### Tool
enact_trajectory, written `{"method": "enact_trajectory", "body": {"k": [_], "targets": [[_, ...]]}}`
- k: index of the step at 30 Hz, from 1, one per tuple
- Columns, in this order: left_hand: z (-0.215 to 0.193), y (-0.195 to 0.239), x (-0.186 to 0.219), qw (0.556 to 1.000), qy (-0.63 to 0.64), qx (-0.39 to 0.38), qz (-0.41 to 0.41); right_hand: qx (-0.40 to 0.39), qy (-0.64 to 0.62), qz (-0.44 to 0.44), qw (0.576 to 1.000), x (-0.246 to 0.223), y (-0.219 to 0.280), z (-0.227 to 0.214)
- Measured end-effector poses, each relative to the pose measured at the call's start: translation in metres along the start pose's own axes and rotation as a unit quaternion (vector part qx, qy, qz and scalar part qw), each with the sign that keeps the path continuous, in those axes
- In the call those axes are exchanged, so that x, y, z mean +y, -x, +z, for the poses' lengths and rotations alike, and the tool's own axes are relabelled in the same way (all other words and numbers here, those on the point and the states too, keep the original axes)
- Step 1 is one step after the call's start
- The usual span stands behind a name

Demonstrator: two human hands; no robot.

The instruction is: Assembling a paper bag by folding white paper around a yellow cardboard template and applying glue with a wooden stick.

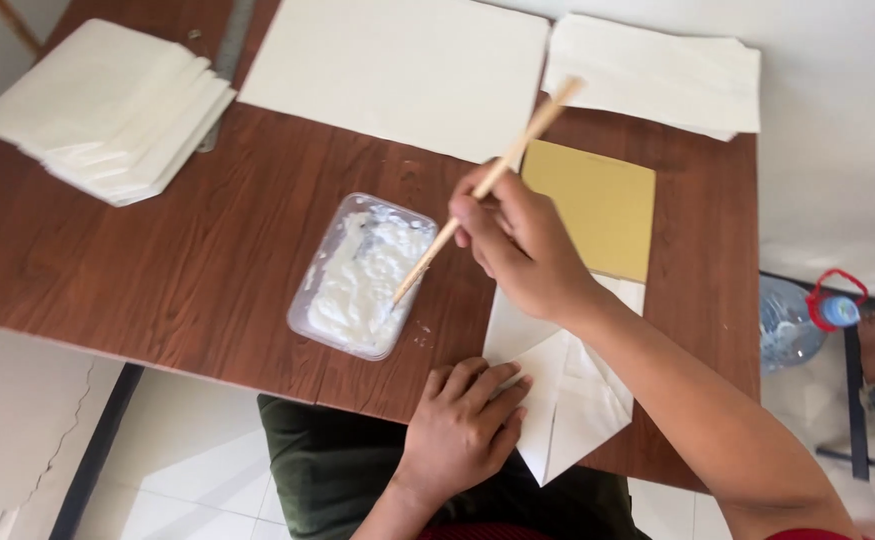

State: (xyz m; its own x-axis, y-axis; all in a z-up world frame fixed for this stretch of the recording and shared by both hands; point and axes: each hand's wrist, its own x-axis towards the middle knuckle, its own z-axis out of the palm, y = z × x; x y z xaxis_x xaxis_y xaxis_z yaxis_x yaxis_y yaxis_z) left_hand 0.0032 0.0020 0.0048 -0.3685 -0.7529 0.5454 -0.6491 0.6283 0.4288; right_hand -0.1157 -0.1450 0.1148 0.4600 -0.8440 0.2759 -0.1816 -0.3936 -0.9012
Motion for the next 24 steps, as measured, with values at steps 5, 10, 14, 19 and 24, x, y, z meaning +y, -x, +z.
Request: {"method": "enact_trajectory", "body": {"k": [5,10,14,19,24], "targets": [[-0.001,0.005,-0.001,1.0,0.001,0.007,-0.009,-0.058,0.004,0.149,0.987,0.019,-0.047,0.037],[0.003,0.007,-0.002,1.0,0.005,0.018,-0.001,-0.087,0.198,0.21,0.954,0.042,-0.085,0.052],[0.001,0.006,-0.004,1.0,0.004,0.014,0.008,-0.124,0.27,0.233,0.926,0.054,-0.099,0.055],[-0.002,0.004,-0.003,1.0,0.028,0.012,-0.001,-0.14,0.315,0.202,0.917,0.029,-0.074,0.025],[-0.008,-0.007,0.0,0.997,0.079,0.013,-0.019,-0.084,0.312,0.191,0.927,0.003,0.022,-0.048]]}}
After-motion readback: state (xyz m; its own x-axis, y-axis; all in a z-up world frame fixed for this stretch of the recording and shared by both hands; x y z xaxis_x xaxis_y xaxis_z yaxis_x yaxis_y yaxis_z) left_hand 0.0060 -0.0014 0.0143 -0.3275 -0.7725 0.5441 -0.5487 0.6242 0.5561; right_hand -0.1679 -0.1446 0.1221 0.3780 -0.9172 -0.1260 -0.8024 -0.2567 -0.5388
